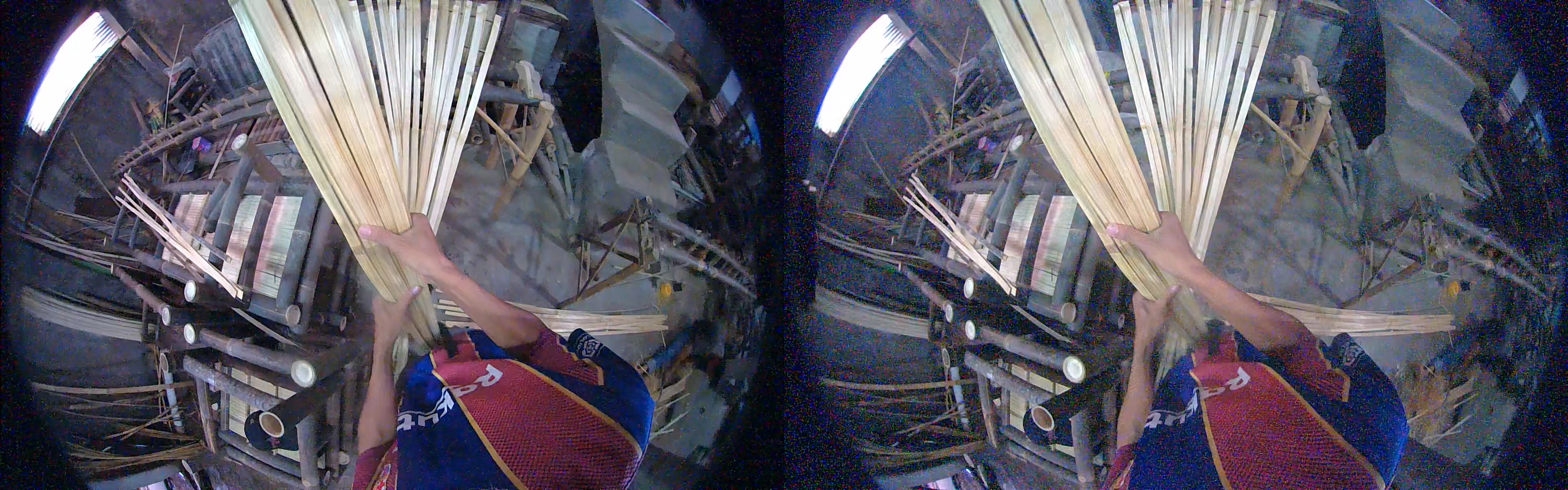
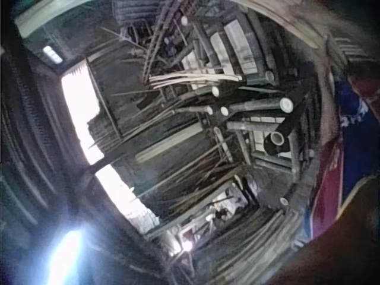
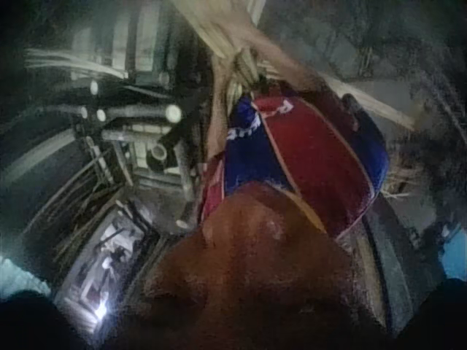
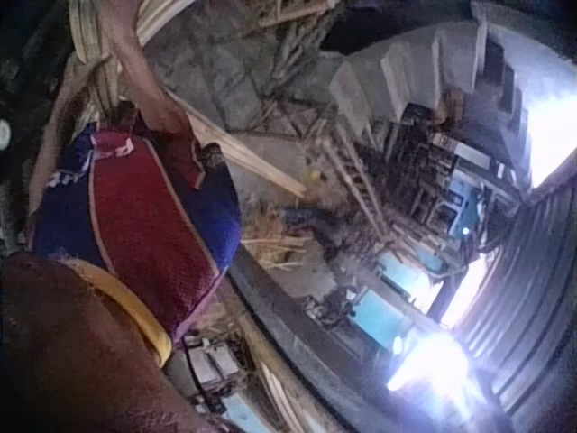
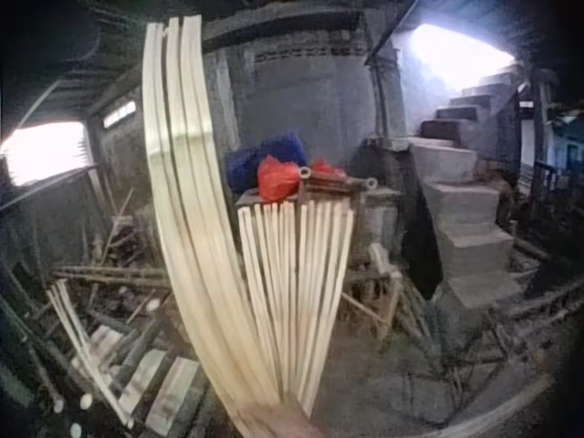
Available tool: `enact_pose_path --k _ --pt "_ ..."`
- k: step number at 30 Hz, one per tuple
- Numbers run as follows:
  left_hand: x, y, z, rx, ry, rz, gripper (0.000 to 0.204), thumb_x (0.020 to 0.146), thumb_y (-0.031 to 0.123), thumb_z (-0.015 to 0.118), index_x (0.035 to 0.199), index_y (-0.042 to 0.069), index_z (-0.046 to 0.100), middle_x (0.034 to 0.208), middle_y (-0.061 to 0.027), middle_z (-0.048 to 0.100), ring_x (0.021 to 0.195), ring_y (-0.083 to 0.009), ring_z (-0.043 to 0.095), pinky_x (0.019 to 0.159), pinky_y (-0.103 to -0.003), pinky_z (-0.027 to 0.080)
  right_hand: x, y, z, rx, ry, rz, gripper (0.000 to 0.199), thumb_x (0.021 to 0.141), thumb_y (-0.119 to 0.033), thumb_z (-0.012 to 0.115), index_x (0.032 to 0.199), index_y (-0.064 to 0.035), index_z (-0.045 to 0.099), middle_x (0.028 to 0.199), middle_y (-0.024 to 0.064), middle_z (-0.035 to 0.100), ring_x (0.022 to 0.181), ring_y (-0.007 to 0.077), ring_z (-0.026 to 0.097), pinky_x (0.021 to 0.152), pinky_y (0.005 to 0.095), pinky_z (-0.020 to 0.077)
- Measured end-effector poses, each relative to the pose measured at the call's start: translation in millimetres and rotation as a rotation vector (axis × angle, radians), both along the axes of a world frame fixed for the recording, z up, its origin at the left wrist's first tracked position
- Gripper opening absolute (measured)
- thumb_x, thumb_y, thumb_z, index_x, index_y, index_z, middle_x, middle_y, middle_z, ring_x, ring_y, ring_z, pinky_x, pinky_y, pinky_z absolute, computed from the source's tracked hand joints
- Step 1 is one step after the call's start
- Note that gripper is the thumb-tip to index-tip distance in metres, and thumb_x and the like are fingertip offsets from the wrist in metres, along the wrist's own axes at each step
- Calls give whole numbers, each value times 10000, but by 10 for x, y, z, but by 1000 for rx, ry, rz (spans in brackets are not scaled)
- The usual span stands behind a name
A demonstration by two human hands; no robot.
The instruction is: The person gathers and aligns thin bamboo strips in a workshop. They repeatedly fan, straighten, and bundle the strips by hand, then place the assembled bundle onto a wooden rack.
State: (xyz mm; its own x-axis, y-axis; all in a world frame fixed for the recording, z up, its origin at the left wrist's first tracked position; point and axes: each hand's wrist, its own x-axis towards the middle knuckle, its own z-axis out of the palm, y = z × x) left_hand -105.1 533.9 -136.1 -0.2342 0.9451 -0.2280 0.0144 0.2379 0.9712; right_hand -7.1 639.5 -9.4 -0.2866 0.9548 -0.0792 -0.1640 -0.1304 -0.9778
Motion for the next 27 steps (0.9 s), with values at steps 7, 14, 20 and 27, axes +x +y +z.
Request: enact_pose_path --k 7,14,20,27 --pt "31 269 260 -28 -27 -23 325 840 178 777 1058 -41 677 923 -82 712 783 -143 652 697 -306 539 57 297 -106 -45 -44 -62 534 795 -384 824 1070 57 702 944 149 733 834 197 711 754 316 563" --pt "180 344 101 -13 12 -125 352 852 245 770 1047 -36 687 916 -86 716 797 -151 650 720 -314 529 334 283 49 -79 16 -100 475 834 -292 801 1129 55 669 996 120 719 875 160 678 775 313 552" --pt "189 431 209 -31 -18 -129 415 849 259 773 1112 -42 658 968 -88 710 835 -160 658 745 -326 534 301 393 107 13 56 -141 459 865 -281 779 1142 63 656 1014 110 711 884 149 665 785 314 551" --pt "66 595 244 63 -67 -95 360 853 251 776 1084 -11 687 918 -55 712 811 -123 645 718 -303 525 131 484 65 28 67 -213 485 818 -315 813 1092 61 676 979 129 723 846 185 698 767 316 564"
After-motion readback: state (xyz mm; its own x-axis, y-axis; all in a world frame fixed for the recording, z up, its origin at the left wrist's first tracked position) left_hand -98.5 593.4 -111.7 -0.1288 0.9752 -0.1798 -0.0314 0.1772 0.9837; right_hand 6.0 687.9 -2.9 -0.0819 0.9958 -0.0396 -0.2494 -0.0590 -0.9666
